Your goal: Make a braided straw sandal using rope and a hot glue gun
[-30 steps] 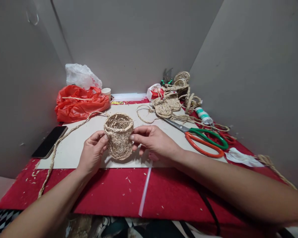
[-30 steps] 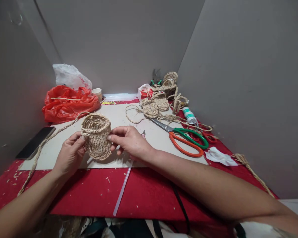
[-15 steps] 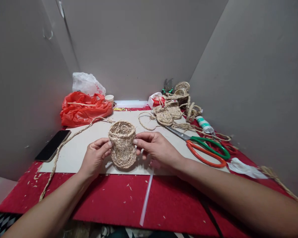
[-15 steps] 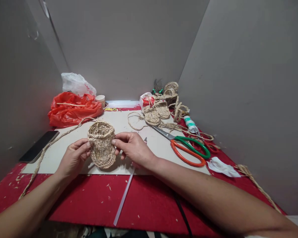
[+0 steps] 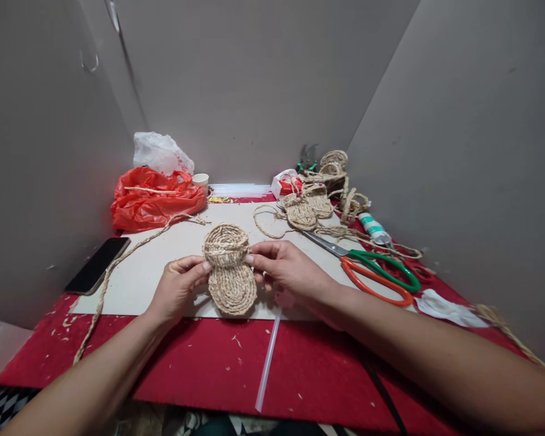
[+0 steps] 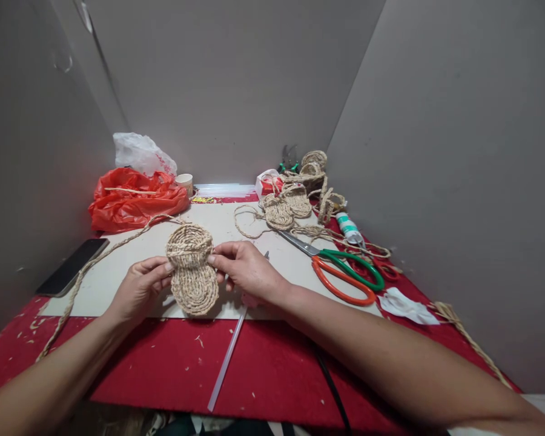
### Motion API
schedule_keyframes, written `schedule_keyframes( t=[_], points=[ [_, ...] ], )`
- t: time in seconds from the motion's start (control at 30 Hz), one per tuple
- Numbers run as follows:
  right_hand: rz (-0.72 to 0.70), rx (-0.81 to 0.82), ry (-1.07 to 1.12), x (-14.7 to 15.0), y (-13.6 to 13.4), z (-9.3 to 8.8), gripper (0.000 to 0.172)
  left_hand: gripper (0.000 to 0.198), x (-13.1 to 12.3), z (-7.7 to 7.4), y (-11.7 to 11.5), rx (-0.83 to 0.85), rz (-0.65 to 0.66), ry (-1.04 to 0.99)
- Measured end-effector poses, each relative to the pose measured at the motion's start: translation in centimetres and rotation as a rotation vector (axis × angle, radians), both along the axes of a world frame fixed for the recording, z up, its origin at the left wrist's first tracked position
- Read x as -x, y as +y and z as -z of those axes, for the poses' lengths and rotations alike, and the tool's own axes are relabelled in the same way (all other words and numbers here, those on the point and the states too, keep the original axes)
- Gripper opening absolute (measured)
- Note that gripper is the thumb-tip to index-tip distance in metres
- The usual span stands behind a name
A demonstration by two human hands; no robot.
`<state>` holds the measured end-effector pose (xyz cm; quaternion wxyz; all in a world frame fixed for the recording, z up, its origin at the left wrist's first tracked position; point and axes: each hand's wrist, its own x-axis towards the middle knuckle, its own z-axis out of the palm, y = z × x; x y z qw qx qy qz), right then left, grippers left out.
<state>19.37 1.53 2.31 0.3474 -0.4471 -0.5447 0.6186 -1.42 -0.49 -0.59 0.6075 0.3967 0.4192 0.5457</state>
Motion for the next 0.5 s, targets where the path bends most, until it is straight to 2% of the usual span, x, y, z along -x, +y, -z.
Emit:
schedule_keyframes(
  t=[0.27,0.5],
  points=[
    [0.018,-0.034,0.038,0.18,-0.51,-0.83,0.026,0.020,0.21,0.53,0.53,0.013,0.045,0.025],
    [0.032,-0.072,0.009,0.03,-0.64,-0.85,0.022,0.019,0.02,0.70,0.29,-0.014,0.054,0.052]
  ],
)
